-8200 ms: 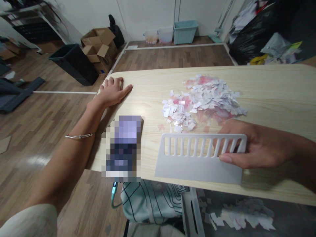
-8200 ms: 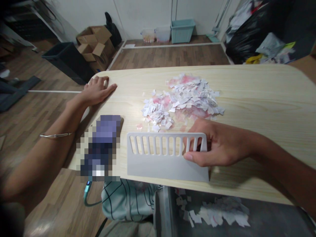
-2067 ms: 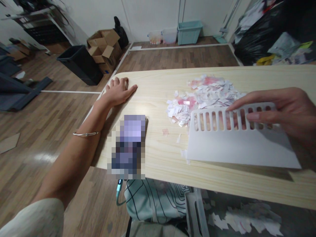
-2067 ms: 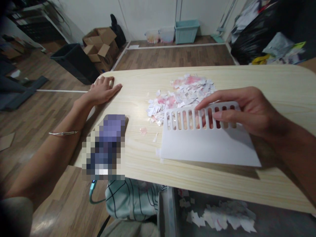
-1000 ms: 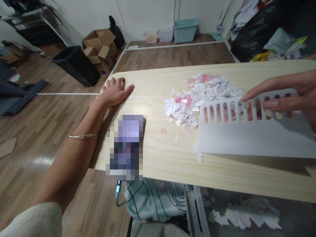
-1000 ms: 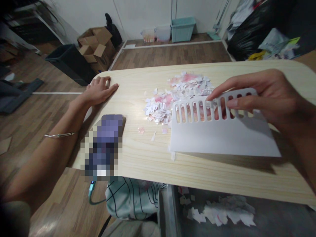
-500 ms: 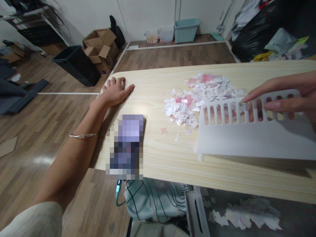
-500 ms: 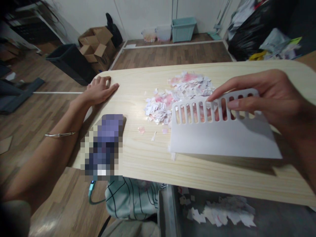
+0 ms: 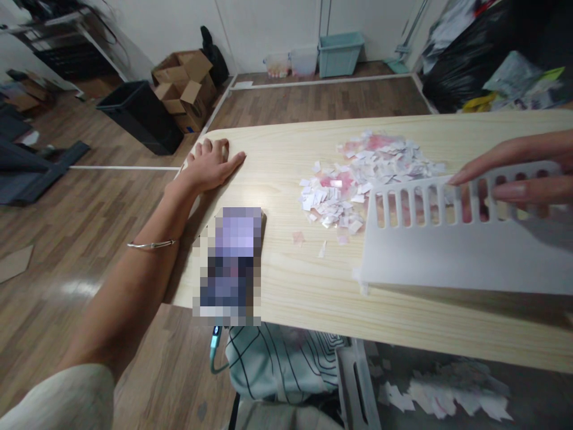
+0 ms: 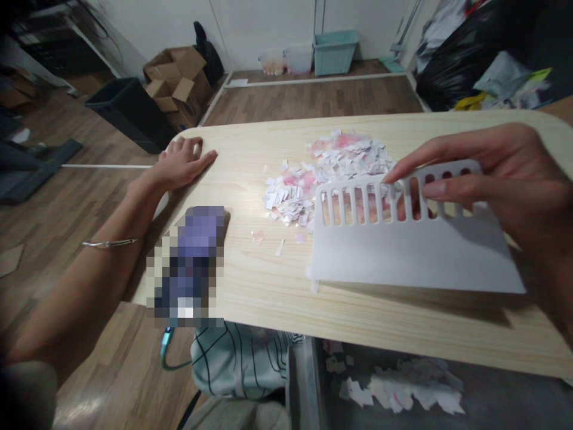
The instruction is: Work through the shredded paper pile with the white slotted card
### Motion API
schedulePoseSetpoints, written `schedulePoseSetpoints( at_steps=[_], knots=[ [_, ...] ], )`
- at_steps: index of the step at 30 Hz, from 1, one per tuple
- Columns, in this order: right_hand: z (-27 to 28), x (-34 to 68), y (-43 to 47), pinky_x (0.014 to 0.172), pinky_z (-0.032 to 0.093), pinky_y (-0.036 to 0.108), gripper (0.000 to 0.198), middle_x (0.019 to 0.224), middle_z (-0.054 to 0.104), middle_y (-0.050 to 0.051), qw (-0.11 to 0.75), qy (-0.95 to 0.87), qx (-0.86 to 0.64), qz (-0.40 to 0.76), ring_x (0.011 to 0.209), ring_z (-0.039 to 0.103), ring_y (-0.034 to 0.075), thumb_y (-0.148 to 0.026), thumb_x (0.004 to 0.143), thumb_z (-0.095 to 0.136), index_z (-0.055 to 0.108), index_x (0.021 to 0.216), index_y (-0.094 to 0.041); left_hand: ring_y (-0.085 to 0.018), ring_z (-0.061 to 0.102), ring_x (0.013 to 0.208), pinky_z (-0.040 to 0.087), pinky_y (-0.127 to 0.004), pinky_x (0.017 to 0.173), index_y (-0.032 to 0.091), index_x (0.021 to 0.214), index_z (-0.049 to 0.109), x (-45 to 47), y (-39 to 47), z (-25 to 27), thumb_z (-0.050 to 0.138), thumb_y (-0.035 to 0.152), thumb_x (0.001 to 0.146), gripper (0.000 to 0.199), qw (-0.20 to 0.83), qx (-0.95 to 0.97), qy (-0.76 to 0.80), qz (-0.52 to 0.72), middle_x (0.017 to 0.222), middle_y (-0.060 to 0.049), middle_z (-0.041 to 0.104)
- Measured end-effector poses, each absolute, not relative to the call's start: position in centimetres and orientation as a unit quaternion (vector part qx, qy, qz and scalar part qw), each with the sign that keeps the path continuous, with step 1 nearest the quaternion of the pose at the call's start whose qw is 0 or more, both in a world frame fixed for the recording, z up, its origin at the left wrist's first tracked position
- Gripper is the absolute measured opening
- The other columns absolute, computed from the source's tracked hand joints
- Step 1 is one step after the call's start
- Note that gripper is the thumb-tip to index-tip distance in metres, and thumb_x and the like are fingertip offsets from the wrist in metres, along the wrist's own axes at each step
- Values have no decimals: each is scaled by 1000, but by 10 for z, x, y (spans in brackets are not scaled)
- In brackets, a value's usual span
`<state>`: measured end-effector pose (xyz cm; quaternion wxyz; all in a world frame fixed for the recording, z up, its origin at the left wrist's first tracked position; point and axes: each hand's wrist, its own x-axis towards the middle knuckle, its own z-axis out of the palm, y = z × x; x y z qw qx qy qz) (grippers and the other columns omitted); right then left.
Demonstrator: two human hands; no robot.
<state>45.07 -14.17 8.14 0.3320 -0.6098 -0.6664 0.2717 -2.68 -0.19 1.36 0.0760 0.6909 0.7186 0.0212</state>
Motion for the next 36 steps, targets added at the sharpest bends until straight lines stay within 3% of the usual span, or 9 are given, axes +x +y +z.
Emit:
schedulePoseSetpoints(
  at_steps=[6,9,11,13,16,19,24,30,36],
  knots=[
    [79,444,-148,74,35,51,83,78,76,3,361,-668,-582,291,70,56,18,-111,88,96,87,85,-29,-55,39,195,32,-76,159,9,194,52,-28,-2,12,38,79,121,102,77,696,713,31,206,-37,44],
    [75,450,-144,79,41,53,81,81,78,3,370,-676,-573,281,79,64,21,-110,91,95,89,84,-30,-57,40,194,33,-77,158,19,197,52,-33,3,6,38,85,118,104,72,693,716,39,205,-29,49],
    [73,456,-139,81,43,55,82,77,75,3,364,-685,-565,282,87,71,26,-113,85,97,90,84,-31,-59,40,193,33,-80,157,28,200,51,-37,7,1,37,89,115,105,68,694,714,51,204,-23,51],
    [72,462,-134,76,39,54,87,71,71,4,353,-696,-551,295,83,71,26,-117,70,101,90,81,-31,-60,40,192,32,-80,157,32,200,50,-40,10,-2,37,90,113,106,67,696,713,59,205,-20,51],
    [72,465,-129,80,44,56,82,80,79,6,367,-687,-559,284,91,75,29,-113,81,99,92,84,-31,-58,40,193,34,-76,158,30,200,51,-42,12,-4,36,92,112,109,69,693,716,51,206,-22,48],
    [73,462,-132,82,47,58,84,81,81,6,365,-690,-553,291,92,77,28,-113,75,102,92,82,-30,-58,39,193,33,-78,157,28,200,51,-42,11,-4,33,92,112,110,68,692,717,47,207,-23,47],
    [77,457,-140,82,46,56,82,88,85,4,366,-676,-572,285,91,75,24,-112,84,98,91,84,-30,-58,40,192,31,-77,158,23,198,53,-42,11,-4,34,92,111,112,73,694,713,61,206,-25,48],
    [82,456,-137,77,43,55,94,87,86,6,340,-675,-586,293,90,76,26,-121,63,99,89,78,-29,-60,39,193,30,-80,157,33,199,52,-44,15,-7,37,91,111,106,69,695,713,58,205,-20,49],
    [73,465,-131,85,51,59,86,91,86,7,357,-688,-569,275,94,79,27,-116,79,97,89,82,-30,-63,39,191,31,-86,156,29,199,50,-46,15,-8,35,89,113,106,63,704,705,59,204,-23,51]
  ],
)
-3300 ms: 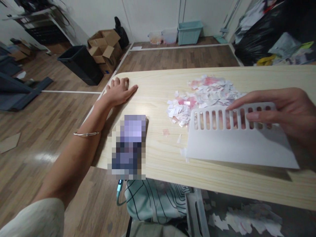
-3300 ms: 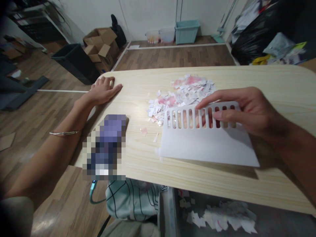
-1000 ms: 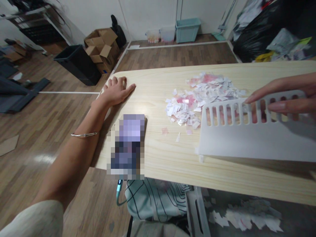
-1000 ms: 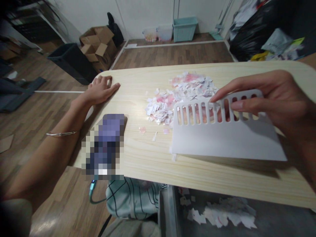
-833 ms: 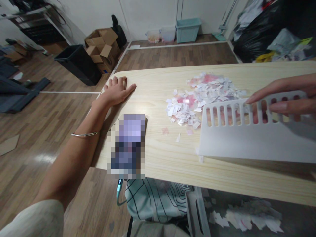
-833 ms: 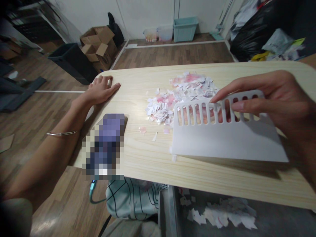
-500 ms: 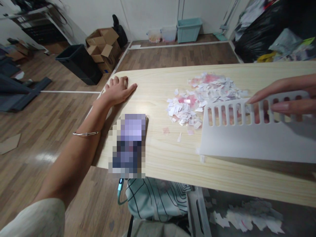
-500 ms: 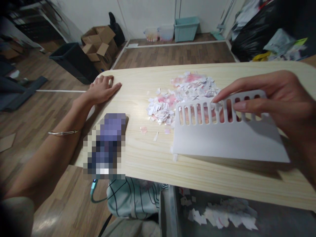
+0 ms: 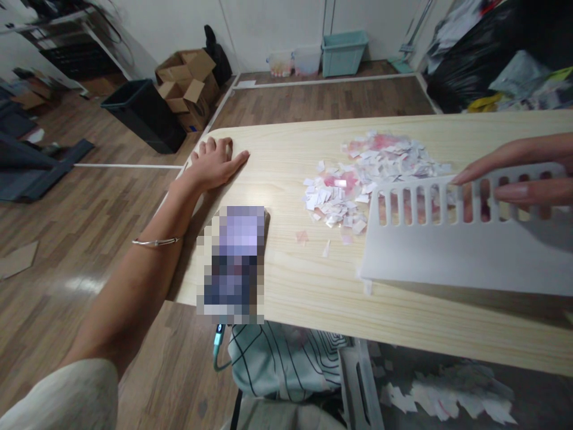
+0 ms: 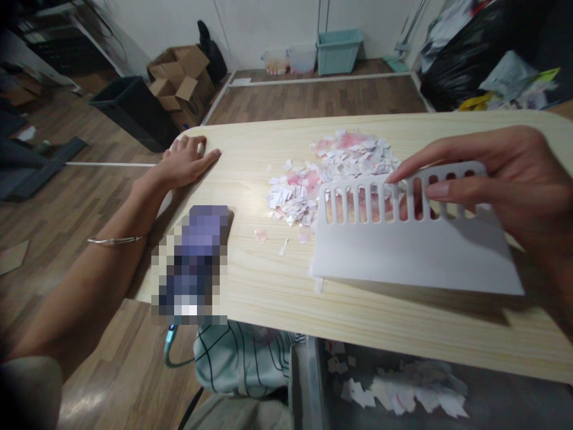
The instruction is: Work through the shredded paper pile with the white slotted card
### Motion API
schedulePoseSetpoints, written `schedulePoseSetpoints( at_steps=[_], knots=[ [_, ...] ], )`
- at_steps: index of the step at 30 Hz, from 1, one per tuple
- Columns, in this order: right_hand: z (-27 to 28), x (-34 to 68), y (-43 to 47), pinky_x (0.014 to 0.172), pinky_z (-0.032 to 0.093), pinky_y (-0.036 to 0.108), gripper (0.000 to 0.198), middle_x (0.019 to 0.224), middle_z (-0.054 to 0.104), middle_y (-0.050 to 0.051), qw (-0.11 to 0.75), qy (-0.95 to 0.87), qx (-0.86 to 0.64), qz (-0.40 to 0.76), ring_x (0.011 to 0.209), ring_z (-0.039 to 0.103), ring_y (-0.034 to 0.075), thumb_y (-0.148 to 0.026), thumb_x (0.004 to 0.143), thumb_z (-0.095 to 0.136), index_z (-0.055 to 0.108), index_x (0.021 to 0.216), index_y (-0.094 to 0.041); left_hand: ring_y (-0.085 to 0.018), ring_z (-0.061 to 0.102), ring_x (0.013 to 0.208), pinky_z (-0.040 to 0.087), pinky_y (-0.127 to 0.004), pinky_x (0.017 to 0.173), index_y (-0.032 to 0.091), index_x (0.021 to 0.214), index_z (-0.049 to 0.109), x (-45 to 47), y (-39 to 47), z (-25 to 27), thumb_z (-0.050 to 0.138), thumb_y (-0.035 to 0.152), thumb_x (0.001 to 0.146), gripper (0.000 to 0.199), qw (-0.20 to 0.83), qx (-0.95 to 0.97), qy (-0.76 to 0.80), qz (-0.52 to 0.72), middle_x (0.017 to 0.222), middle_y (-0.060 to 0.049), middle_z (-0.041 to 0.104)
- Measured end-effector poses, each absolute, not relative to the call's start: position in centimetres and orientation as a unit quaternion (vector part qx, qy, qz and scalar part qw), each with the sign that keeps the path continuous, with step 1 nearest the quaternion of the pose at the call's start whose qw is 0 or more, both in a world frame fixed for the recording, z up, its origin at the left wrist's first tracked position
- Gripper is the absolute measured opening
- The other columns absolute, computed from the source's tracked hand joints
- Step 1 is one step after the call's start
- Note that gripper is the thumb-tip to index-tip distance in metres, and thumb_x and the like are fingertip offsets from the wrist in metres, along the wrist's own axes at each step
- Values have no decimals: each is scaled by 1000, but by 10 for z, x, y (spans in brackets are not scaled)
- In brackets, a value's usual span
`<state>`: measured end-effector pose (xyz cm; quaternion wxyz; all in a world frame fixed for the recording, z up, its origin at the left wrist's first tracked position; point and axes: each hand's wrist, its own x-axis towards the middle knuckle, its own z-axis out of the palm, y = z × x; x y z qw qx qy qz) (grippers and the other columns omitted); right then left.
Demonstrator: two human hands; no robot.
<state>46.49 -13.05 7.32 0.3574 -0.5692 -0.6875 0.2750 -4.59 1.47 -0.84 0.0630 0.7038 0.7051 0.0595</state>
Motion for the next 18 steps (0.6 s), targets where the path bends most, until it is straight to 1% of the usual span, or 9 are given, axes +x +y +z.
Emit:
schedulePoseSetpoints(
  at_steps=[3,5,7,10,12,14,15,16,18],
  knots=[
    [65,477,-127,85,50,59,79,92,88,6,371,-698,-547,276,93,81,27,-110,83,100,97,89,-32,-62,39,193,31,-84,157,33,198,53,-48,17,-10,38,92,112,105,66,701,707,72,204,-20,52],
    [61,482,-125,83,49,58,72,94,90,5,379,-700,-540,273,92,81,26,-105,89,101,100,95,-33,-62,35,195,31,-82,158,35,199,52,-49,18,-10,41,94,111,106,74,699,708,65,205,-19,52],
    [60,485,-124,82,48,56,71,95,91,5,380,-701,-539,272,92,82,25,-104,91,100,101,97,-33,-62,32,197,31,-83,158,35,200,51,-48,17,-8,42,94,111,107,81,698,710,56,205,-20,52],
    [62,481,-124,80,48,54,75,96,91,6,372,-702,-539,278,90,80,26,-106,86,102,100,95,-31,-63,34,196,30,-85,157,32,200,52,-44,12,-3,42,92,112,107,78,697,710,62,206,-22,52],
    [67,473,-128,79,46,54,78,95,90,7,362,-700,-544,288,89,77,26,-107,82,104,97,90,-30,-59,36,196,30,-82,158,31,199,53,-40,7,1,42,91,113,105,77,694,712,67,206,-22,52],
    [72,464,-135,79,46,55,81,95,90,7,361,-690,-558,287,90,75,28,-109,80,103,91,82,-29,-57,37,197,30,-77,160,25,197,54,-35,3,6,42,89,115,105,81,693,714,60,208,-26,48],
    [74,459,-138,82,48,56,78,101,91,7,362,-679,-572,283,96,77,29,-107,85,101,91,85,-30,-56,37,197,30,-76,160,19,197,54,-33,1,8,41,87,117,106,83,694,713,54,208,-30,46],
    [76,456,-140,82,49,57,78,102,91,7,376,-672,-580,264,98,77,31,-108,90,97,90,86,-30,-57,37,197,30,-76,160,14,196,53,-32,-1,10,40,85,118,106,85,695,712,48,208,-33,43],
    [80,451,-143,79,50,58,80,103,89,10,362,-670,-588,273,103,79,35,-110,87,97,87,85,-30,-58,37,196,29,-77,160,8,194,51,-29,-3,12,39,82,120,106,86,697,710,41,208,-37,41]
  ],
)
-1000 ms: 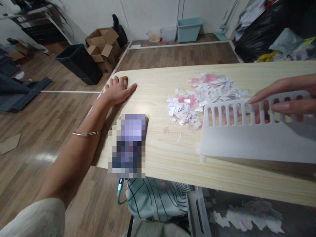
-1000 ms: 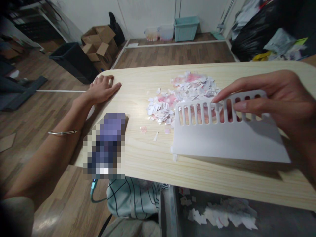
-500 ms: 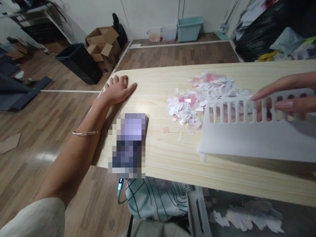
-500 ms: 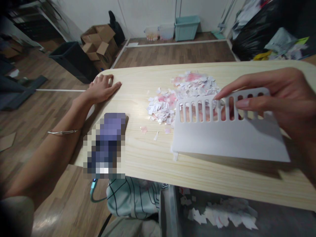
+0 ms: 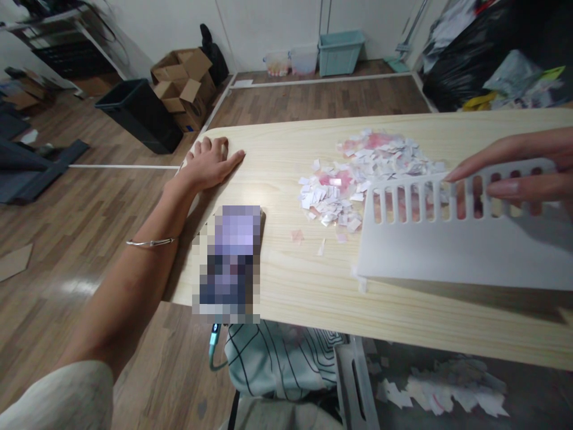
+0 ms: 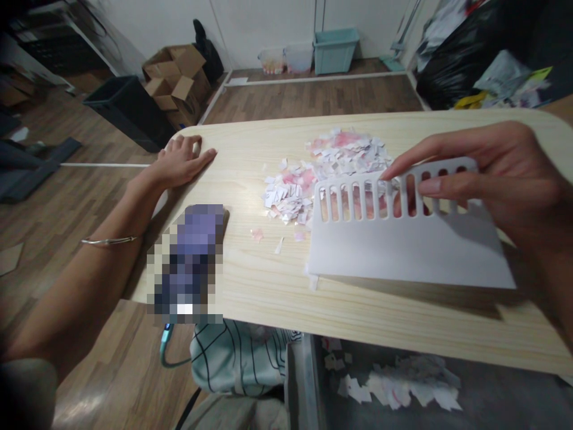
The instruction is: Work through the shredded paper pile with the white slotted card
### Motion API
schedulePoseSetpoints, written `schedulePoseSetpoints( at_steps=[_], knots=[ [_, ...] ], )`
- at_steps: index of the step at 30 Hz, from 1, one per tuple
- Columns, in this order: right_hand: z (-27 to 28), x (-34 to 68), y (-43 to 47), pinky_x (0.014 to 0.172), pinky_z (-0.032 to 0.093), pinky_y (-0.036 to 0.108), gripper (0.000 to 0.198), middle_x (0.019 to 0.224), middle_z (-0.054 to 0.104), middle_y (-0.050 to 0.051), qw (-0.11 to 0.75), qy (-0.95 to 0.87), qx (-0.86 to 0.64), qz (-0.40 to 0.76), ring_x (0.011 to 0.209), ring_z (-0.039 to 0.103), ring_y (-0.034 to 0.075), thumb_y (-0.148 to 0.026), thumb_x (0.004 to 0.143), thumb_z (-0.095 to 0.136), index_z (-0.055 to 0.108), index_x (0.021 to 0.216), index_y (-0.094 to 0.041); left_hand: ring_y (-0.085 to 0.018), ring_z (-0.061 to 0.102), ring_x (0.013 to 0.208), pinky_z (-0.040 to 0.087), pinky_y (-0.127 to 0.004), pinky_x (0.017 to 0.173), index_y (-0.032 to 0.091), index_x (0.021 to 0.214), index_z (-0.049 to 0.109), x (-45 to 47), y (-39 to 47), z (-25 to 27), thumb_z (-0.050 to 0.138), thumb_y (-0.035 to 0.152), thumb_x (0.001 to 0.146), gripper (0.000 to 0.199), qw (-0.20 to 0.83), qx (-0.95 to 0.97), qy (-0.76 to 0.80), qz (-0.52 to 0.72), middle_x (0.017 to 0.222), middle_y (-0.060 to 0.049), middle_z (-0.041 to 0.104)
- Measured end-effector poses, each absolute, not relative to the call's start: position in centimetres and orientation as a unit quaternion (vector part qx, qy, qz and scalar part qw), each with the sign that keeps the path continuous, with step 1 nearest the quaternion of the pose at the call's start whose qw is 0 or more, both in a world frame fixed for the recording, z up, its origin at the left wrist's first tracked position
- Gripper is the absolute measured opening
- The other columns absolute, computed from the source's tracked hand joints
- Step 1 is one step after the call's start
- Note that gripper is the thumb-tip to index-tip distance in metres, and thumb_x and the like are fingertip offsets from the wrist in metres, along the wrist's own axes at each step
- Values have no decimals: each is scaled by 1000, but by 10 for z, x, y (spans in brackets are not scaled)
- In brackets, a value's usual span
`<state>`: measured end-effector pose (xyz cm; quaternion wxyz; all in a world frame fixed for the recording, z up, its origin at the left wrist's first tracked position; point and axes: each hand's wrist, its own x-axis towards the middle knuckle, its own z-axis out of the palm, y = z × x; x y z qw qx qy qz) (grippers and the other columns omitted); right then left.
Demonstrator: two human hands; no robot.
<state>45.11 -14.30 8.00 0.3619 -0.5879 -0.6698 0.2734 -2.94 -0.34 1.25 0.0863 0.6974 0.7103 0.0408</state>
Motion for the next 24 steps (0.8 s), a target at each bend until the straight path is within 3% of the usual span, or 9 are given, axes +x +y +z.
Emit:
schedulePoseSetpoints(
  at_steps=[4,9,14,17,20,24],
  knots=[
    [84,452,-141,74,47,55,88,97,86,10,337,-666,-598,294,99,79,32,-115,73,100,84,79,-29,-56,37,196,28,-75,160,11,193,51,-28,-5,14,40,81,122,101,87,696,712,37,209,-34,42],
    [83,458,-135,74,48,56,89,98,86,11,337,-679,-582,294,98,78,32,-116,77,98,85,80,-28,-54,37,197,30,-74,160,12,195,49,-28,-5,14,37,81,122,102,84,695,714,28,210,-32,41],
    [80,451,-138,79,49,57,90,98,89,10,358,-661,-587,300,100,79,33,-116,68,102,86,77,-29,-56,38,196,31,-76,159,14,193,52,-31,-2,11,39,82,121,100,79,695,713,36,209,-32,44],
    [81,446,-143,75,46,53,86,100,89,10,367,-650,-595,297,100,80,34,-112,70,105,87,80,-28,-56,39,195,32,-77,158,18,192,55,-33,-1,10,42,86,120,99,81,698,710,45,209,-29,46],
    [83,446,-148,70,41,51,81,100,86,12,369,-645,-603,290,95,77,31,-106,79,104,87,83,-27,-58,37,196,31,-78,158,14,194,53,-33,-2,10,39,86,121,103,83,701,707,45,210,-32,43],
    [85,446,-152,76,52,54,71,109,89,12,368,-646,-602,292,106,79,33,-98,91,102,88,88,-28,-56,36,196,29,-77,159,12,195,52,-31,-2,10,34,93,119,113,84,699,709,40,208,-33,44]
  ],
)
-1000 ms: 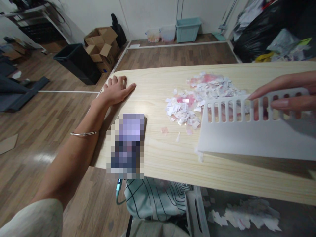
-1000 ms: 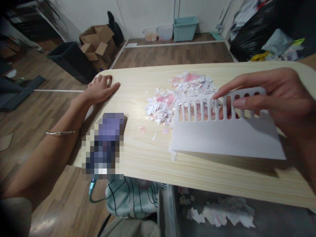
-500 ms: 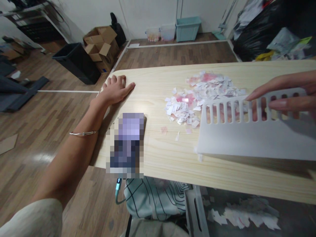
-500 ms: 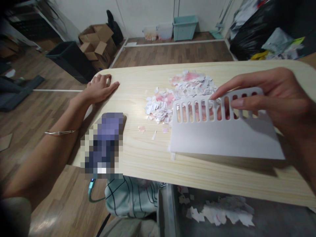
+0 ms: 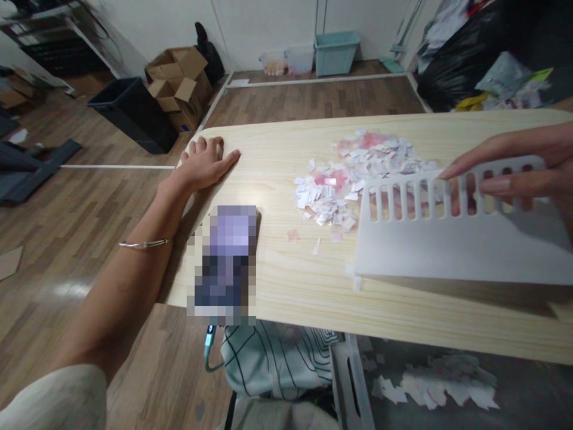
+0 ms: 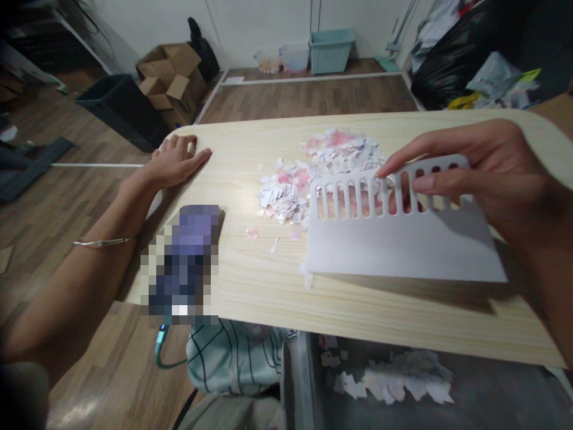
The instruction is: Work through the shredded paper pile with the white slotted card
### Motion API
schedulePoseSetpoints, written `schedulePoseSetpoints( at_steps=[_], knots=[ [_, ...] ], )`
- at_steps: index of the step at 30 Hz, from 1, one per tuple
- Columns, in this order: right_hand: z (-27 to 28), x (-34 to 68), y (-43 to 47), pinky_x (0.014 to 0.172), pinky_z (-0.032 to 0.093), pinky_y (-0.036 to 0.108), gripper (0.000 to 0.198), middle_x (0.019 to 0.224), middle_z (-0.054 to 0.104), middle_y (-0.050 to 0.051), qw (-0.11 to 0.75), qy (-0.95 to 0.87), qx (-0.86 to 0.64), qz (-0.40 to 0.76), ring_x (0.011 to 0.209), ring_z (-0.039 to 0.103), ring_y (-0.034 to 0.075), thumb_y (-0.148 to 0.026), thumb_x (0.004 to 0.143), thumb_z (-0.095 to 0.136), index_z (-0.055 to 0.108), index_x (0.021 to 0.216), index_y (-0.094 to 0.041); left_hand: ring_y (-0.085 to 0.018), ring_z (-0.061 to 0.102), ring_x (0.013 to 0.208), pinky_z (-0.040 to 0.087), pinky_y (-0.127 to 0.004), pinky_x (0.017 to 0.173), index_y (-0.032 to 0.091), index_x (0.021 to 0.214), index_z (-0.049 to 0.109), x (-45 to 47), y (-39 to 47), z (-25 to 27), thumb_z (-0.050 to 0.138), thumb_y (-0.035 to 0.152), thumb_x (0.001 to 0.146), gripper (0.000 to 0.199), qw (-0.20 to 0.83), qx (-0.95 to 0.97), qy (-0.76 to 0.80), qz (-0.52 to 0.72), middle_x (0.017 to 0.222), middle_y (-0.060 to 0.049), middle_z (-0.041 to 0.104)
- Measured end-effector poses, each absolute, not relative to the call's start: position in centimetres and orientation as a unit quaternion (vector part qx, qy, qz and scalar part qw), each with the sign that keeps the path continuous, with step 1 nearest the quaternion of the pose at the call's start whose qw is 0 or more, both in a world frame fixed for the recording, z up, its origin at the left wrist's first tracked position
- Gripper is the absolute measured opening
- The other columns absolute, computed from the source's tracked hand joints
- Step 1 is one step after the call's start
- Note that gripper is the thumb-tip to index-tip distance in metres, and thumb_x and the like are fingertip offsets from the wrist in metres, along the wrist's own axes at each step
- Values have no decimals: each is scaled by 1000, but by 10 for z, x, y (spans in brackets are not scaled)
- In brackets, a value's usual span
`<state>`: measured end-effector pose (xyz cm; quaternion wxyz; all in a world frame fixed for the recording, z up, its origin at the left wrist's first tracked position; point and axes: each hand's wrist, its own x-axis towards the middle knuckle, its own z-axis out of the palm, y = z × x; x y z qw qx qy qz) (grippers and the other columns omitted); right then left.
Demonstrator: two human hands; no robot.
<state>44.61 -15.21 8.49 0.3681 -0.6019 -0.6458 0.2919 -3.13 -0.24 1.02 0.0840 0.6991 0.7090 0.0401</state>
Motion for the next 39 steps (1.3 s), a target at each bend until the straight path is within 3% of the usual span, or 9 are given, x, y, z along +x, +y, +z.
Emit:
schedulePoseSetpoints(
  at_steps=[9,12,15,21,24,27,32,35,39],
  knots=[
    [88,451,-142,75,42,50,91,79,80,5,344,-663,-584,319,79,69,21,-115,64,105,86,75,-27,-57,33,199,28,-78,161,8,196,48,-29,-2,12,37,84,119,109,83,698,711,29,209,-36,41],
    [86,457,-138,70,37,46,89,71,74,2,320,-676,-579,325,67,61,16,-115,73,101,86,78,-27,-56,35,198,29,-77,160,9,195,49,-29,-2,11,36,84,120,107,78,696,713,31,208,-36,42],
    [78,459,-135,66,37,44,70,75,79,3,322,-688,-562,327,65,59,16,-96,87,105,88,81,-28,-54,35,198,29,-74,161,13,196,50,-29,-2,10,35,88,120,108,75,692,717,30,208,-33,43],
    [60,446,-130,73,56,42,12,90,90,3,355,-716,-499,334,78,78,23,-43,88,98,99,92,-31,-58,35,198,27,-76,161,7,196,48,-29,-2,12,38,81,120,107,84,698,711,33,208,-37,41],
    [57,444,-131,72,60,40,16,93,92,4,359,-714,-489,349,80,83,24,-36,89,94,104,101,-32,-57,35,196,26,-73,161,13,197,50,-33,2,8,39,85,120,106,87,693,714,46,208,-30,45],
    [56,446,-133,60,52,37,16,84,90,3,354,-709,-484,372,66,76,22,-36,89,96,105,102,-33,-59,34,196,26,-76,160,20,197,52,-36,4,5,40,91,117,108,88,694,713,53,207,-25,48],
    [60,441,-136,60,50,39,11,74,84,2,360,-687,-496,391,62,72,20,-42,87,102,101,92,-32,-55,37,197,29,-76,160,12,197,51,-31,-2,11,39,84,119,107,81,697,712,39,209,-33,43],
    [65,434,-142,66,49,42,20,74,82,2,385,-666,-527,363,64,68,18,-47,89,104,96,87,-28,-53,36,197,28,-74,161,11,197,50,-29,-4,13,38,84,120,106,83,697,712,37,208,-32,43],
    [71,435,-150,63,30,44,47,76,77,4,387,-659,-579,283,64,59,17,-70,99,103,91,89,-26,-56,34,197,26,-77,161,13,197,51,-36,4,6,39,87,119,108,85,698,710,42,206,-30,47]
  ],
)
